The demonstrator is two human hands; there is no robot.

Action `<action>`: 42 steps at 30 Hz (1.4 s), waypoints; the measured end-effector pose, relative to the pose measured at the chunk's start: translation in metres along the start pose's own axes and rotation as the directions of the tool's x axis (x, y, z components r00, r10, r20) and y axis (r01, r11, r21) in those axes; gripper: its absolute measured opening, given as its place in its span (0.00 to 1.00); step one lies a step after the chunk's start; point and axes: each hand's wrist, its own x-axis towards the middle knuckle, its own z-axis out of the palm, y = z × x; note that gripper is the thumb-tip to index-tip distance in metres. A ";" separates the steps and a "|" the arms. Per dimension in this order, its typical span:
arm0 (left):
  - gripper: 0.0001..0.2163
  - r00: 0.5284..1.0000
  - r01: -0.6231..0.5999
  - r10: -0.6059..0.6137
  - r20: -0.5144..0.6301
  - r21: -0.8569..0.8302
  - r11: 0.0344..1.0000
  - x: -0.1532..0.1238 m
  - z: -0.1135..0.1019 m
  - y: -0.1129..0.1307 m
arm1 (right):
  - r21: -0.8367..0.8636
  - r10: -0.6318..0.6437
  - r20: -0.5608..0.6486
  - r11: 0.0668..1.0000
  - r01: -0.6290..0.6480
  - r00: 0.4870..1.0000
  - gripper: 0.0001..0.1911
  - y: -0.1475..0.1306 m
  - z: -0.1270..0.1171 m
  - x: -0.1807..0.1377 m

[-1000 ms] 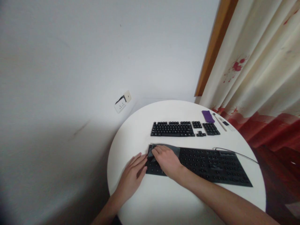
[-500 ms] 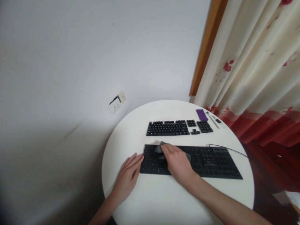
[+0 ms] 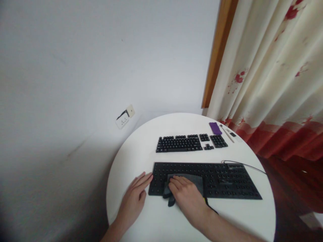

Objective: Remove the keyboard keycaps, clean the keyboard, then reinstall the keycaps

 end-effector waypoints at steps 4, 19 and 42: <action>0.31 1.000 -0.007 0.007 -0.006 0.004 1.000 0.000 0.001 -0.001 | -0.040 0.082 -0.030 0.996 -0.083 0.996 0.26 0.022 -0.014 -0.034; 0.28 1.000 -0.014 0.013 0.025 0.004 1.000 -0.002 0.003 -0.003 | 0.012 -0.149 -0.032 0.989 0.150 0.988 0.17 -0.026 0.003 0.021; 0.27 0.998 -0.069 0.069 0.000 0.061 0.996 -0.001 0.010 -0.014 | -0.223 0.197 -0.070 0.953 -0.208 0.978 0.40 0.073 -0.048 -0.117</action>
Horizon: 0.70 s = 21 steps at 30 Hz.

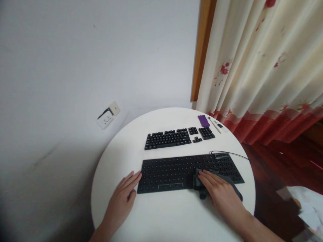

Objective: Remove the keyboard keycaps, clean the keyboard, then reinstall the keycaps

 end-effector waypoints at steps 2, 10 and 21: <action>0.27 1.000 -0.009 0.009 0.001 0.006 1.000 -0.001 0.000 0.000 | 0.022 0.034 -0.049 0.999 -0.033 0.998 0.40 -0.004 -0.004 0.012; 0.29 1.000 -0.013 0.013 -0.002 0.035 0.999 -0.003 -0.002 0.005 | 0.201 -0.198 -0.030 0.959 0.200 0.980 0.31 -0.083 0.013 0.101; 0.30 1.000 0.007 -0.007 -0.002 0.014 1.000 -0.004 -0.003 0.008 | 0.191 -0.359 0.059 0.920 0.343 0.931 0.27 -0.068 0.021 0.091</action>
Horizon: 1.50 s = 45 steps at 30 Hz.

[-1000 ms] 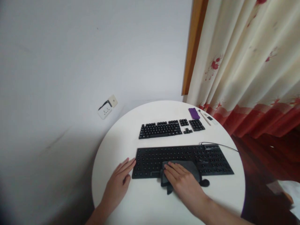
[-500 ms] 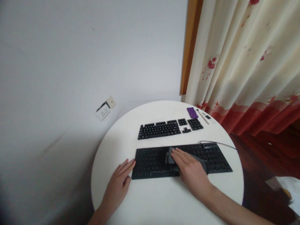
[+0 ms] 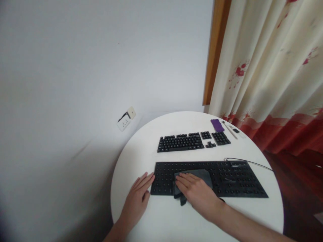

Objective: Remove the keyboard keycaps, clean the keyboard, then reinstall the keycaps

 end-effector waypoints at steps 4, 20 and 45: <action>0.31 1.000 0.011 -0.012 -0.007 -0.030 0.999 0.000 -0.001 0.002 | -0.125 0.139 -0.038 0.982 -0.142 0.990 0.37 0.028 -0.006 -0.057; 0.30 1.000 0.017 -0.017 0.003 -0.053 0.998 0.001 -0.004 0.006 | -0.045 0.116 -0.116 0.992 -0.122 0.986 0.30 -0.011 -0.011 0.028; 0.28 1.000 -0.013 0.012 -0.023 -0.014 1.000 0.003 0.003 0.001 | -0.061 0.272 0.082 0.962 -0.267 0.959 0.14 -0.017 -0.012 0.101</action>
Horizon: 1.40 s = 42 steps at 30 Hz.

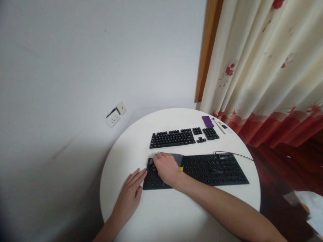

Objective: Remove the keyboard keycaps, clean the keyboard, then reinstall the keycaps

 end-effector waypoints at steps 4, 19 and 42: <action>0.29 1.000 -0.013 0.013 0.013 0.024 1.000 0.000 0.001 -0.002 | -0.060 0.018 -0.002 0.998 -0.018 1.000 0.12 0.003 0.008 0.002; 0.26 0.998 -0.042 0.044 -0.047 0.033 0.999 0.001 0.014 -0.012 | -0.363 0.573 0.023 0.768 -0.527 0.819 0.16 0.147 -0.035 -0.121; 0.27 0.999 -0.042 0.043 -0.027 0.024 0.999 0.000 0.009 -0.007 | -0.037 0.203 -0.129 0.977 -0.210 0.971 0.26 0.068 0.008 -0.132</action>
